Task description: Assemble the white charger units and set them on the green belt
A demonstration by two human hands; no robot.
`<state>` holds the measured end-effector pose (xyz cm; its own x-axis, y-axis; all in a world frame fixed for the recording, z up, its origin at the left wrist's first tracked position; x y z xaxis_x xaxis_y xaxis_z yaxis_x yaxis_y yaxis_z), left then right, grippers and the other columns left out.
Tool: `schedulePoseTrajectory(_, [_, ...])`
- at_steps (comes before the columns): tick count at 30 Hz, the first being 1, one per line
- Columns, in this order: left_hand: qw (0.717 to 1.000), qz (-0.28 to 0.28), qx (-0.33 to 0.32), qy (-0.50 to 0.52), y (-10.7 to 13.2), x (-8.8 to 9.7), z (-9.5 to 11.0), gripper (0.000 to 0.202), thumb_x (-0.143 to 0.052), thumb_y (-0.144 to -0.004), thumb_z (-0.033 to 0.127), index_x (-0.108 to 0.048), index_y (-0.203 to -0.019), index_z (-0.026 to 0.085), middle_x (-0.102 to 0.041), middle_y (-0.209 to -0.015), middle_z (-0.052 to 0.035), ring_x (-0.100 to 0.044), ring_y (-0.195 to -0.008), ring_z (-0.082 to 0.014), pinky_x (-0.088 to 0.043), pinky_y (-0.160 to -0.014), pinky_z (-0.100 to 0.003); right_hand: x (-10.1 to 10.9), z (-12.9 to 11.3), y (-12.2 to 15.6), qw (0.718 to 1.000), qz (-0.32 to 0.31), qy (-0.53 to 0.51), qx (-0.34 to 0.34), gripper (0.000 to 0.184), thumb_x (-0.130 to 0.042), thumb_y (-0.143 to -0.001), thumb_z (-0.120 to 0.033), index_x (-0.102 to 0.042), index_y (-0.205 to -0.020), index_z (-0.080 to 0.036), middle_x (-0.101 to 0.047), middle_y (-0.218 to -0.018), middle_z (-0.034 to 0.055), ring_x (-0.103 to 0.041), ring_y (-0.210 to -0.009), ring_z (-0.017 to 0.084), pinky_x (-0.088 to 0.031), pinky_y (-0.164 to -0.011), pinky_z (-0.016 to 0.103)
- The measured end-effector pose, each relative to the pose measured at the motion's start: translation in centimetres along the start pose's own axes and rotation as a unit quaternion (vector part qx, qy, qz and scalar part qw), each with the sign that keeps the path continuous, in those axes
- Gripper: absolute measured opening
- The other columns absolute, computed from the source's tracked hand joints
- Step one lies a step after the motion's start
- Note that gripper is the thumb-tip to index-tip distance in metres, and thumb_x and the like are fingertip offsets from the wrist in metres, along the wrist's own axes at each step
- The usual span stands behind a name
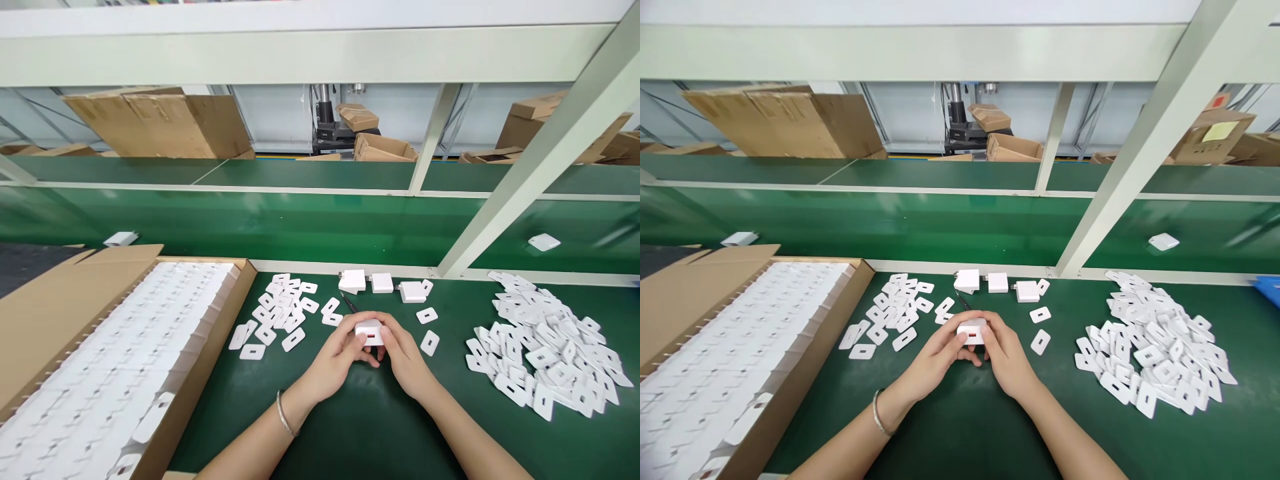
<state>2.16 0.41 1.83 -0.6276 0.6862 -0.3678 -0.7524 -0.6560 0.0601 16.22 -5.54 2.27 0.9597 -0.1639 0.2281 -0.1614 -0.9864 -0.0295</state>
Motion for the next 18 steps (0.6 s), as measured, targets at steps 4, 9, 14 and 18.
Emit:
schedulePoseTrajectory(4, [0.988,-0.019,-0.084,-0.131,0.4,-0.3,0.9,0.043,-0.046,-0.107,0.048,-0.061,-0.144,0.031,-0.055,-0.136,-0.0119,-0.066,-0.099,-0.0240,-0.059,-0.091,-0.042,-0.1,0.0,0.2,0.999,0.020,-0.011,0.033,0.045,-0.042,-0.106,-0.058,-0.063,-0.126,-0.025,-0.068,-0.090,0.0032,-0.059,-0.067,0.017,-0.052,-0.062,0.030])
schedulePoseTrajectory(9, [0.956,0.007,-0.141,-0.257,0.5,0.3,1.3,0.041,-0.042,-0.109,0.045,-0.066,-0.139,0.031,-0.066,-0.123,-0.0101,-0.059,-0.114,-0.0289,-0.046,-0.104,-0.043,-0.2,0.0,0.4,0.998,0.032,-0.005,0.049,0.045,-0.049,-0.103,-0.060,-0.062,-0.127,-0.025,-0.068,-0.100,0.0057,-0.062,-0.074,0.018,-0.054,-0.062,0.029])
schedulePoseTrajectory(14, [0.944,0.029,-0.186,-0.269,0.7,0.4,1.2,0.040,-0.044,-0.108,0.048,-0.074,-0.126,0.029,-0.063,-0.109,-0.0102,-0.058,-0.103,-0.0275,-0.047,-0.090,-0.038,-0.6,-0.4,0.6,0.998,0.016,-0.040,0.051,0.051,-0.046,-0.101,-0.065,-0.058,-0.133,-0.026,-0.067,-0.098,0.0056,-0.063,-0.076,0.019,-0.055,-0.064,0.030])
schedulePoseTrajectory(18, [0.941,0.039,-0.202,-0.269,0.9,0.3,1.1,0.041,-0.045,-0.107,0.050,-0.075,-0.122,0.027,-0.063,-0.104,-0.0096,-0.058,-0.097,-0.0267,-0.046,-0.087,-0.037,-0.8,-0.4,1.0,0.997,0.020,-0.023,0.065,0.047,-0.047,-0.103,-0.061,-0.060,-0.130,-0.025,-0.068,-0.093,0.0045,-0.059,-0.070,0.017,-0.052,-0.060,0.029])
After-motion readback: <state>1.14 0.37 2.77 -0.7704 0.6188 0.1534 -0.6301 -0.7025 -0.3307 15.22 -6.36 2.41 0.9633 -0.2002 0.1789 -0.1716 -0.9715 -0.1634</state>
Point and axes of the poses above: each hand's wrist, its own y-axis away from the middle knuckle, its own x-axis out of the back of the hand, z = x × y, the point moved 4 cm from there along -y, towards the middle knuckle
